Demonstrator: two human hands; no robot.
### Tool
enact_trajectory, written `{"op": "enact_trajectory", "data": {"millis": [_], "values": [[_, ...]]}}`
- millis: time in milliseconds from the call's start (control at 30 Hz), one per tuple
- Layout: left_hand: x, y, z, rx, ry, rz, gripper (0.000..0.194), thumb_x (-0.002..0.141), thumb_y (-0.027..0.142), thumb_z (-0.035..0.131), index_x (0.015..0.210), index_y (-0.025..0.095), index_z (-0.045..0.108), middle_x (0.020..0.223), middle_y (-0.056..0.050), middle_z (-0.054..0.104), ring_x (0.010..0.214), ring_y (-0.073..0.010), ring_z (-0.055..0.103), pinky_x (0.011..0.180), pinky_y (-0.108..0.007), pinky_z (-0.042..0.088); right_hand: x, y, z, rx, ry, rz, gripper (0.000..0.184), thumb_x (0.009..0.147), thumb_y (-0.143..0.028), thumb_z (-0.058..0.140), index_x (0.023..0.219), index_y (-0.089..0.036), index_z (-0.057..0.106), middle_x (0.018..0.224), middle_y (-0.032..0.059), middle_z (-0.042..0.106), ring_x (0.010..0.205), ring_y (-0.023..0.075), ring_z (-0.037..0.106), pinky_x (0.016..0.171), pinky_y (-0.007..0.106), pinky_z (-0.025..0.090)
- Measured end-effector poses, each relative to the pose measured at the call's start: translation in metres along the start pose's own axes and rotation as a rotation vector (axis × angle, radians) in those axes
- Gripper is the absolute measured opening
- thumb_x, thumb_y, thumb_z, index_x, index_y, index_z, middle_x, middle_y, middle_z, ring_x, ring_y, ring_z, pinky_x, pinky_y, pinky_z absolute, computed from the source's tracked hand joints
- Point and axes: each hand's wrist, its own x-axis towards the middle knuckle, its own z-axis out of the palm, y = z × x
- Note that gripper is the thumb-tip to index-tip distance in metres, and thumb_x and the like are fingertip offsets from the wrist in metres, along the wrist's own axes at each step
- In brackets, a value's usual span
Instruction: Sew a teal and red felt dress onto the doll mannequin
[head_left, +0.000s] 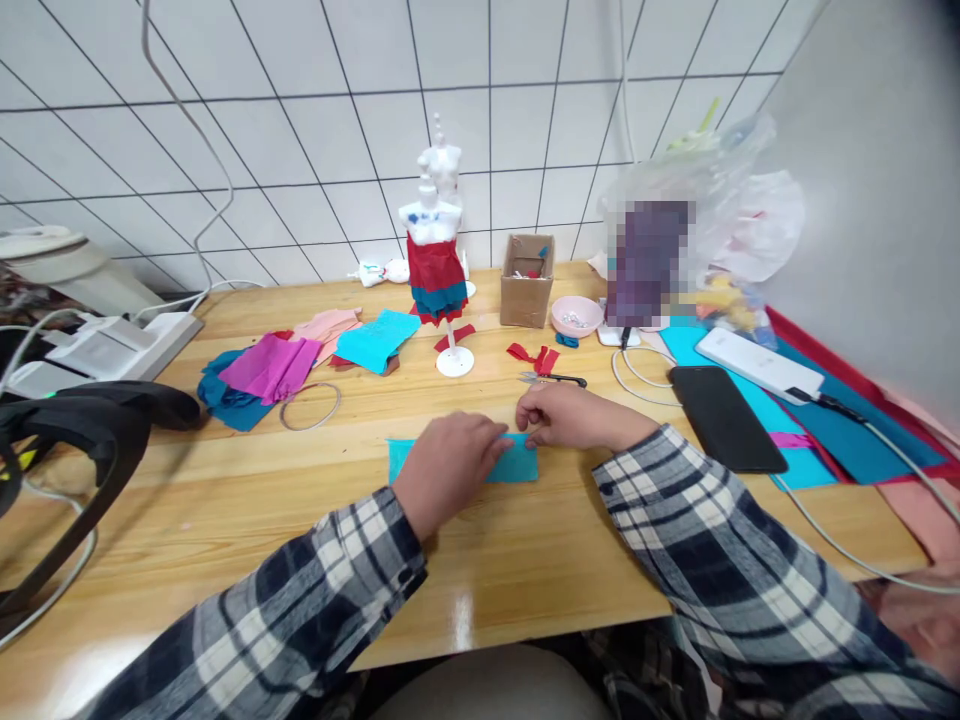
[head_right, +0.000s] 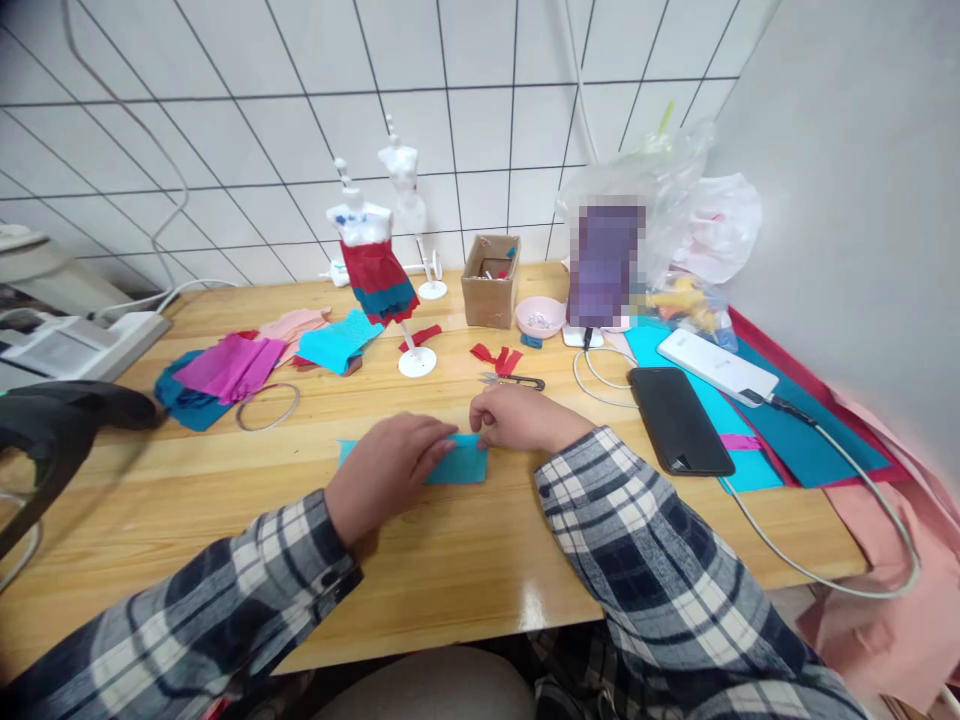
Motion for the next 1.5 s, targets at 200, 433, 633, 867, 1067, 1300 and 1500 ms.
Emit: {"op": "enact_trajectory", "data": {"millis": [200, 433, 633, 867, 1067, 1300, 1500], "values": [[0.023, -0.030, 0.003, -0.111, 0.022, -0.147, 0.032, 0.081, 0.055, 0.062, 0.090, 0.025, 0.070, 0.097, -0.005, 0.068, 0.097, -0.0272, 0.059, 0.081, -0.043, 0.039, -0.001, -0.007, 0.005, 0.050, 0.032, -0.064, 0.010, 0.072, -0.014, 0.070, 0.079, -0.020, 0.065, 0.078, -0.0003, 0.063, 0.070, 0.0130, 0.053, 0.060, 0.024, 0.035], [0.014, -0.041, -0.005, -0.334, -0.020, -0.130, 0.021, 0.084, 0.041, 0.060, 0.086, 0.022, 0.070, 0.088, -0.001, 0.072, 0.089, -0.0210, 0.063, 0.084, -0.036, 0.042, -0.007, -0.015, -0.003, 0.259, 0.080, -0.001, 0.030, 0.073, -0.018, 0.071, 0.101, -0.021, 0.061, 0.089, 0.0002, 0.067, 0.071, 0.0123, 0.058, 0.061, 0.023, 0.041], [0.015, -0.046, -0.003, -0.519, 0.034, -0.209, 0.027, 0.083, 0.044, 0.059, 0.087, 0.020, 0.070, 0.087, -0.002, 0.073, 0.083, -0.0191, 0.065, 0.076, -0.029, 0.049, 0.000, -0.007, 0.001, 0.454, 0.081, 0.068, 0.032, 0.084, -0.040, 0.064, 0.107, -0.019, 0.068, 0.092, 0.0046, 0.073, 0.082, 0.0162, 0.065, 0.071, 0.027, 0.048], [0.011, -0.043, -0.002, -0.520, 0.054, -0.237, 0.030, 0.083, 0.046, 0.057, 0.087, 0.020, 0.072, 0.087, -0.001, 0.074, 0.083, -0.0186, 0.066, 0.076, -0.028, 0.049, 0.003, -0.013, 0.004, 0.403, 0.114, 0.034, 0.033, 0.081, -0.049, 0.064, 0.093, -0.020, 0.074, 0.082, 0.0023, 0.073, 0.072, 0.0146, 0.063, 0.062, 0.023, 0.044], [0.011, -0.044, -0.002, -0.481, 0.036, -0.241, 0.035, 0.085, 0.050, 0.054, 0.088, 0.021, 0.074, 0.087, 0.000, 0.075, 0.081, -0.0178, 0.066, 0.074, -0.026, 0.048, 0.005, -0.010, 0.006, 0.258, 0.190, 0.051, 0.021, 0.080, -0.037, 0.067, 0.085, -0.019, 0.075, 0.074, 0.0007, 0.071, 0.067, 0.0126, 0.059, 0.057, 0.022, 0.038], [0.011, -0.049, -0.005, -0.462, -0.016, -0.228, 0.036, 0.082, 0.051, 0.057, 0.086, 0.020, 0.075, 0.082, -0.002, 0.074, 0.077, -0.0182, 0.066, 0.070, -0.026, 0.047, 0.004, -0.005, 0.005, 0.266, 0.234, 0.104, 0.016, 0.077, -0.032, 0.069, 0.085, -0.018, 0.074, 0.077, 0.0009, 0.072, 0.070, 0.0132, 0.061, 0.061, 0.022, 0.041], [0.010, -0.047, -0.007, -0.488, -0.033, -0.225, 0.039, 0.085, 0.051, 0.054, 0.086, 0.019, 0.076, 0.082, -0.002, 0.075, 0.078, -0.0181, 0.065, 0.069, -0.024, 0.047, 0.006, -0.010, 0.007, 0.451, 0.229, 0.027, 0.023, 0.080, -0.034, 0.065, 0.092, -0.015, 0.074, 0.083, 0.0032, 0.073, 0.074, 0.0141, 0.063, 0.066, 0.023, 0.045]]}}
